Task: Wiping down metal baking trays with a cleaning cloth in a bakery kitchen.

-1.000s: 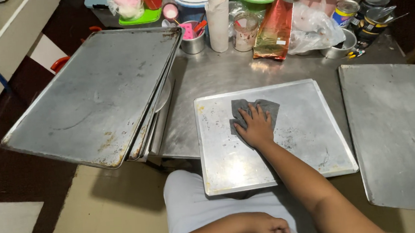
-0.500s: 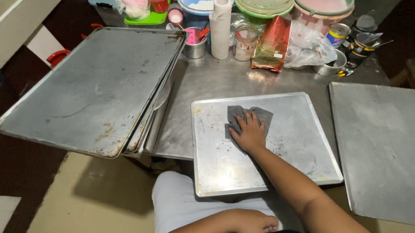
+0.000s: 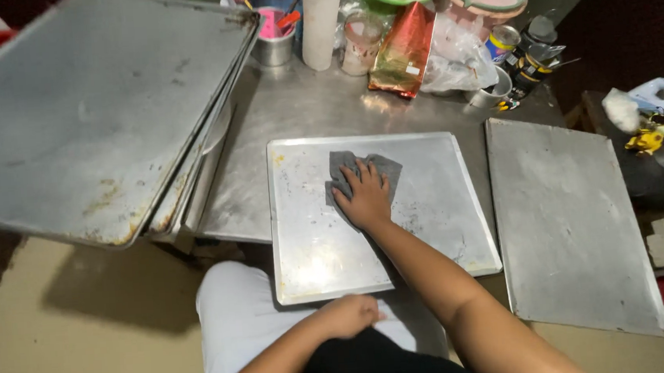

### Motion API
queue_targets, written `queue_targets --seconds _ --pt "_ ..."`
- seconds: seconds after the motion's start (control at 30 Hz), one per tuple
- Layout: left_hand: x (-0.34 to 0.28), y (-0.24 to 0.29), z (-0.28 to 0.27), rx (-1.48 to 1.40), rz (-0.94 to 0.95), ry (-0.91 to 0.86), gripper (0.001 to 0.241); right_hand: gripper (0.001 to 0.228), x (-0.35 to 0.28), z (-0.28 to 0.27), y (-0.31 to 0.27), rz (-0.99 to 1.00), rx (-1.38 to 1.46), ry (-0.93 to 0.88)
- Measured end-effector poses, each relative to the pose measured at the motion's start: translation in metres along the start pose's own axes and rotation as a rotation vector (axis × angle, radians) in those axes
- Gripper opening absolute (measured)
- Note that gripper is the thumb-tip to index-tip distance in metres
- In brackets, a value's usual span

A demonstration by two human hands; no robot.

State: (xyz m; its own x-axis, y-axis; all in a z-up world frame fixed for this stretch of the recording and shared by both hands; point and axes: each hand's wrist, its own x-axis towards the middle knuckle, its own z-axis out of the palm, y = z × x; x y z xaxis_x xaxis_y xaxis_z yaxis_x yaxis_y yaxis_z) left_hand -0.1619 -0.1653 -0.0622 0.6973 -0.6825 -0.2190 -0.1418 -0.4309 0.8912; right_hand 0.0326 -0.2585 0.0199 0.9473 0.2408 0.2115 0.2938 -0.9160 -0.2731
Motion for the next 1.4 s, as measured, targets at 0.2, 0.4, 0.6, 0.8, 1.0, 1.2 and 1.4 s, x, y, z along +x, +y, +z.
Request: queue_targets --seconds 0.2,0.4,0.6,0.8,1.0,1.2,1.4 --pt "-0.048 -0.029 -0.05 -0.305 -0.045 0.198 0.02 0.064 0.003 0.009 0.006 -0.005 0.005 0.002" --pt "-0.047 -0.069 -0.16 -0.491 -0.036 1.104 0.013 0.07 0.007 0.013 0.008 -0.053 -0.03 -0.055" --pt "-0.034 -0.04 -0.22 0.476 -0.095 1.169 0.035 0.075 0.01 0.02 0.009 -0.11 -0.051 -0.09" --pt "-0.027 -0.044 -0.214 0.755 -0.311 1.012 0.049 0.086 0.007 0.012 -0.023 -0.176 -0.098 -0.192" --pt "-0.026 -0.045 -0.217 0.788 -0.333 0.993 0.047 0.072 0.022 0.049 -0.072 -0.46 -0.01 -0.093" --pt "-0.028 -0.051 -0.218 0.824 -0.358 0.96 0.05 0.063 0.047 0.075 -0.095 -0.445 0.154 -0.074" --pt "-0.029 -0.048 -0.221 0.82 -0.37 0.914 0.058 0.067 0.054 0.063 -0.096 -0.352 0.132 -0.032"
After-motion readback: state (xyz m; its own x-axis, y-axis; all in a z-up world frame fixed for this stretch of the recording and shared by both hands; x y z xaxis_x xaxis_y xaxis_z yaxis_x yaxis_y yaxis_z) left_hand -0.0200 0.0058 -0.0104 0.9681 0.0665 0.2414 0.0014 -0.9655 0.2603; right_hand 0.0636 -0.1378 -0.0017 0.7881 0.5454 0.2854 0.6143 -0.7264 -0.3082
